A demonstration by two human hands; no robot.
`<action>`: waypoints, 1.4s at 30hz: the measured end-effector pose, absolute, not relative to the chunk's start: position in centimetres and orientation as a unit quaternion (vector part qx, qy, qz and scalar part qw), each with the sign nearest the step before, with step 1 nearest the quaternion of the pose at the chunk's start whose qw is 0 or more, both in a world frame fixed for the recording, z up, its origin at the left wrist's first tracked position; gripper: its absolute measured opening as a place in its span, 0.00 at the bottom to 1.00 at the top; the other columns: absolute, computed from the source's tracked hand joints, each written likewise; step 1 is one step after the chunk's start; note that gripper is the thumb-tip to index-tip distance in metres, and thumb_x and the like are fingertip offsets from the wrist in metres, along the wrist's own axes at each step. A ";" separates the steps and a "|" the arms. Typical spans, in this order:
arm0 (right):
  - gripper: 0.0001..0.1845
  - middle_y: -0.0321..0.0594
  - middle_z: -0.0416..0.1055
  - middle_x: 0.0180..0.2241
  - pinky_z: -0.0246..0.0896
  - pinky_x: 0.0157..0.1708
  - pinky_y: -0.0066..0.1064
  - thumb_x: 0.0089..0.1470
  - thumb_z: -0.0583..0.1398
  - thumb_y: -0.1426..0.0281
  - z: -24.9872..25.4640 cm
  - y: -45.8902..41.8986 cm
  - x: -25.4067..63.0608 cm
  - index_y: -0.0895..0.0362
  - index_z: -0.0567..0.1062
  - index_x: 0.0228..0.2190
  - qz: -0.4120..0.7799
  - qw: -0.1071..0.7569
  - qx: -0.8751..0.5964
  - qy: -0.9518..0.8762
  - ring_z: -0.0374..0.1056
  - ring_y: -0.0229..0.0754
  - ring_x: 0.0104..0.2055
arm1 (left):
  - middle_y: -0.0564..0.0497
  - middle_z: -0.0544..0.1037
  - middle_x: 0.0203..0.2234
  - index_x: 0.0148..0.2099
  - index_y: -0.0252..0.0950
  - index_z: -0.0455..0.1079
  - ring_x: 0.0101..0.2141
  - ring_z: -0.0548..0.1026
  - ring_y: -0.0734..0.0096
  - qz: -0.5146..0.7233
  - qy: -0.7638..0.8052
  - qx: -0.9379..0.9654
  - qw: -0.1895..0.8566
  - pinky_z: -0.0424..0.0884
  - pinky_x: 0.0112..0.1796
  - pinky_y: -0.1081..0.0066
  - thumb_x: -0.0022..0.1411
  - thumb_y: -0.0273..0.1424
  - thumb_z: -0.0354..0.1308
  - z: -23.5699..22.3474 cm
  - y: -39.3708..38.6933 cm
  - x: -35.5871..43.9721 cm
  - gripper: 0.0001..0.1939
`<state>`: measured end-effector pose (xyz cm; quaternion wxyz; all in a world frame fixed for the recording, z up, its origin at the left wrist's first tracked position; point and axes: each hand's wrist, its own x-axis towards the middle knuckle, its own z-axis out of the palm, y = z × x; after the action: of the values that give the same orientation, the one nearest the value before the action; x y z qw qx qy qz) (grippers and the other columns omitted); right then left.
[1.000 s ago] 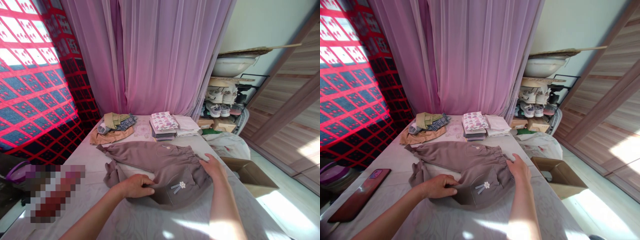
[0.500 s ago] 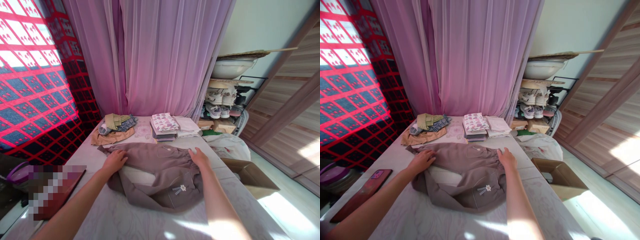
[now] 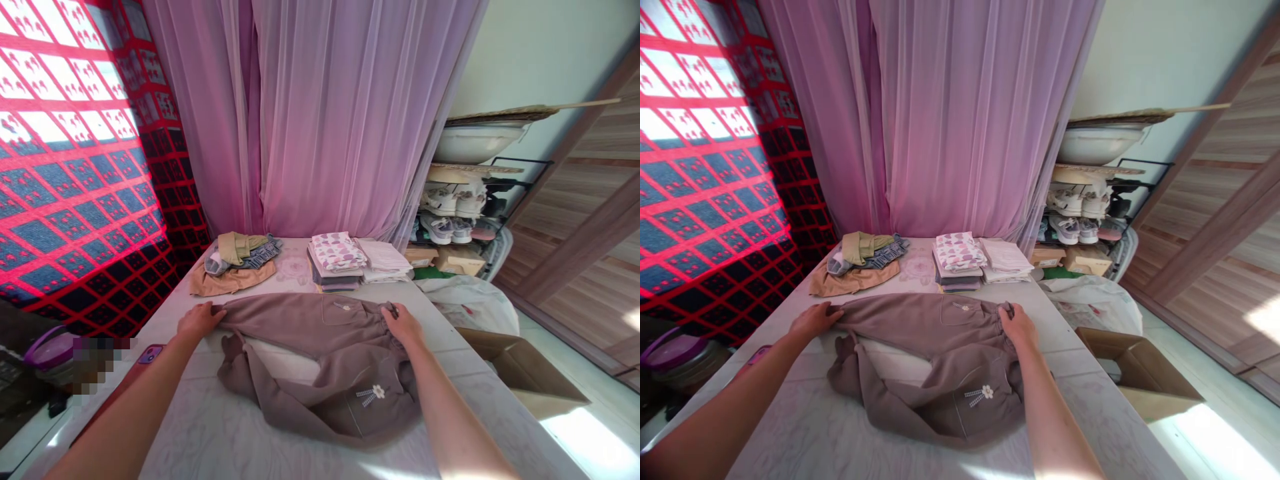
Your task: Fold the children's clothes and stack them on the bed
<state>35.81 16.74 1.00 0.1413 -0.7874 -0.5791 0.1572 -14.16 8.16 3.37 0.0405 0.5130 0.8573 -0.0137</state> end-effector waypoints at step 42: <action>0.08 0.36 0.76 0.34 0.52 0.34 0.28 0.54 0.57 0.71 4.2 6.2 20.7 0.53 0.77 0.30 0.144 -0.030 -0.378 -0.914 0.69 0.38 0.37 | 0.48 0.80 0.33 0.33 0.41 0.75 0.40 0.75 0.57 0.084 0.677 0.732 0.002 0.66 0.43 0.61 0.54 0.28 0.51 2.0 3.5 -13.0 0.11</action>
<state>20.71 6.16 4.24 -0.0303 -0.3784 -0.9139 0.1438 -12.95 3.51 2.05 0.0025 0.7315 0.6766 0.0844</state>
